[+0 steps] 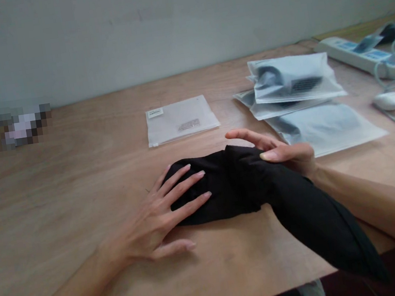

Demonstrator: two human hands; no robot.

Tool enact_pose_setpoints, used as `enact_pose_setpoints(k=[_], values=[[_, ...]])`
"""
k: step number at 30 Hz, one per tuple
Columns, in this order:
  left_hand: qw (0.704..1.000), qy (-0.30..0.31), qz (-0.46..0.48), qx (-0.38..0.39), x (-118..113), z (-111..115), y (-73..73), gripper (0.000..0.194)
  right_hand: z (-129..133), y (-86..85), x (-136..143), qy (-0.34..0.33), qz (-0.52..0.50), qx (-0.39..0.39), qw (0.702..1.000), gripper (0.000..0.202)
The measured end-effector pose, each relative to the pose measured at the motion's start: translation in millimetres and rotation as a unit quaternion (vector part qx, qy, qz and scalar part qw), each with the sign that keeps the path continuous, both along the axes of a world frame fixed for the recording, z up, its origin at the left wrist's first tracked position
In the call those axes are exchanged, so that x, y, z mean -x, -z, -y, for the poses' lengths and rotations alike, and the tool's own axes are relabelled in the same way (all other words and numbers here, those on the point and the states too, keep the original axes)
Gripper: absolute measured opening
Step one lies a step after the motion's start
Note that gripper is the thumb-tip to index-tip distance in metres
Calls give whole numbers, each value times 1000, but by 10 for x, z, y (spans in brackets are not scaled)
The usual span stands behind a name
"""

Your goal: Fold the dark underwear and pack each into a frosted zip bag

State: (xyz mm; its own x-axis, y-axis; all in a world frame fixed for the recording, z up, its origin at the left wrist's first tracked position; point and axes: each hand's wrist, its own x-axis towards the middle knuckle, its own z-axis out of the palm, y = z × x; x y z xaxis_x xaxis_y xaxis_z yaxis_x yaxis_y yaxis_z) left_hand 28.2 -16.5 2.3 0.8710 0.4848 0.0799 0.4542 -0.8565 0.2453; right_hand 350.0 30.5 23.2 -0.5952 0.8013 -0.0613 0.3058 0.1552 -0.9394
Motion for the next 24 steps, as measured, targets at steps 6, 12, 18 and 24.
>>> enact_pose_setpoints(k=[6,12,18,24], values=[[989,-35,106,95,33,-18,-67,83,30,52,79,-37,-64,69,995,64],[974,-32,195,114,116,-56,28,93,32,47,180,-100,-272,258,922,78],[967,-77,216,108,75,-83,12,76,10,129,162,-175,-299,263,901,69],[965,-160,207,24,44,-115,19,32,107,138,177,-203,-126,-163,957,53]])
